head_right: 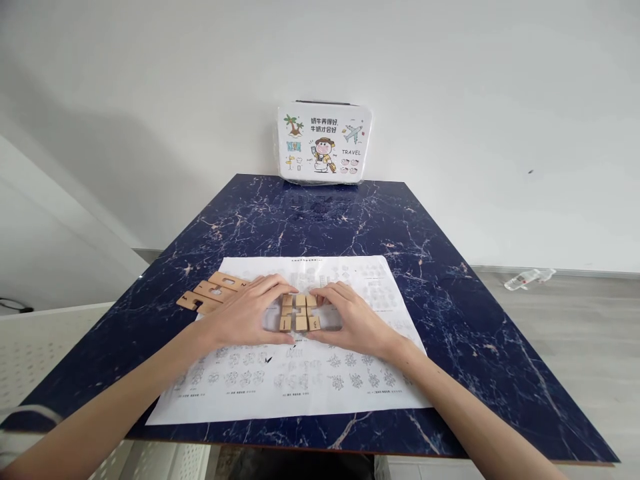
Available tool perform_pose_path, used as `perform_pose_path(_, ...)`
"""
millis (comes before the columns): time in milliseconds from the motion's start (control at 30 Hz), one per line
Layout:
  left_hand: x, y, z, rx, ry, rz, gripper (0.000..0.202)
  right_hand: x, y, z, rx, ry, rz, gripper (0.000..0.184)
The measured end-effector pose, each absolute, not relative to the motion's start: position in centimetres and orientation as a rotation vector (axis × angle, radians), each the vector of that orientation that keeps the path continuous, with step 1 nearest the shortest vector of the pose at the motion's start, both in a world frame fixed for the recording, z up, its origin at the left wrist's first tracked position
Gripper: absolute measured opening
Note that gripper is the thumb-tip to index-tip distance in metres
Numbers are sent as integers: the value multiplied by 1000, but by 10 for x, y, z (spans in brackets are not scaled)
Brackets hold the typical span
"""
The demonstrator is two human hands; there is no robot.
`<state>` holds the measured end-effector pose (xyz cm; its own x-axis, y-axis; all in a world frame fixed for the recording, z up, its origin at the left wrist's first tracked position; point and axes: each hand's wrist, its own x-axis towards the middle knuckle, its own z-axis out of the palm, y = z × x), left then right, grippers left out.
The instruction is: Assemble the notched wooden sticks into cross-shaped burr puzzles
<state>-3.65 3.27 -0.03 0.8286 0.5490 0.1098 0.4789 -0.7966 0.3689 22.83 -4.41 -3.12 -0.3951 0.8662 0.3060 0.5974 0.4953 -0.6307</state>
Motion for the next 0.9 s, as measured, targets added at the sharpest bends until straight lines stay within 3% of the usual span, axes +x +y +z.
perform_pose_path(167, -41, 36, 7, 2712, 803, 239, 73, 231, -43, -30, -1180, -2160, 610, 65)
perform_pose_path(333, -38, 33, 2, 2634, 799, 241, 66, 233, -41, -29, -1194, -2139, 669, 54)
perform_pose_path(500, -34, 30, -1, 2596, 787, 309, 66, 232, -42, -29, -1182, -2022, 733, 55)
perform_pose_path(900, -31, 30, 3, 2408, 752, 566, 54, 240, -37, -23, -1052, -1422, 1181, 40)
